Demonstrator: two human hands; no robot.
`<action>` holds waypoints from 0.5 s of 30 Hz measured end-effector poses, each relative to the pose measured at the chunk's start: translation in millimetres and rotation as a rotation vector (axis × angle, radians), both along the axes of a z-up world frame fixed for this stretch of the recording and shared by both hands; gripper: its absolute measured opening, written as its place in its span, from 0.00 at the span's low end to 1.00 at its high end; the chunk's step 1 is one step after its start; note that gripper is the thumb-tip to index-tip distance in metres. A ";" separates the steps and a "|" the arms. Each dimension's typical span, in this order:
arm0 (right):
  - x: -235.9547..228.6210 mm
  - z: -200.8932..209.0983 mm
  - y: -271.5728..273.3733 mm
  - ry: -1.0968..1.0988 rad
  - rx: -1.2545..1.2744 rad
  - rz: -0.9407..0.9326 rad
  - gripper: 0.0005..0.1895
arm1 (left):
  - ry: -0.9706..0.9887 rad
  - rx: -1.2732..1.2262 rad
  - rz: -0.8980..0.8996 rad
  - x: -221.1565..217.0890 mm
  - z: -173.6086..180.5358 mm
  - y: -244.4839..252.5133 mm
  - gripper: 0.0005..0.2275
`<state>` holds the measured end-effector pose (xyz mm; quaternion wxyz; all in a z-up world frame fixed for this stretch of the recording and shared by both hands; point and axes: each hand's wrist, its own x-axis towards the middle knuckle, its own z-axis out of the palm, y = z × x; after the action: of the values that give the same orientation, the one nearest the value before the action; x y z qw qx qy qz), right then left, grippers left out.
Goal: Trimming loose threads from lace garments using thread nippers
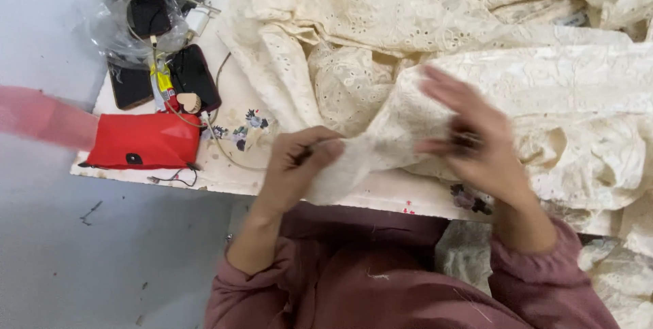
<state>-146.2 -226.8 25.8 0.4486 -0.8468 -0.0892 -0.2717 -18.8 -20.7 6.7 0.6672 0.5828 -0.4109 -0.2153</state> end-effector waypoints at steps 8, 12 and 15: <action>-21.8 -29.2 -45.8 -0.133 0.268 -0.005 0.03 | -1.057 0.076 0.518 36.1 -8.3 -15.5 0.09; -70.7 -53.3 -93.5 -0.213 0.232 -0.443 0.04 | -1.076 0.164 0.675 61.6 -20.1 -21.2 0.13; -97.4 -50.2 -109.9 -0.194 0.193 -0.751 0.09 | -1.018 0.169 0.714 74.9 -8.1 -15.1 0.16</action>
<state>-243.6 -336.7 -24.4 0.3848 -0.7449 0.2103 -0.5028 56.1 -35.8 -1.4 0.3703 0.7644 -0.4385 0.2936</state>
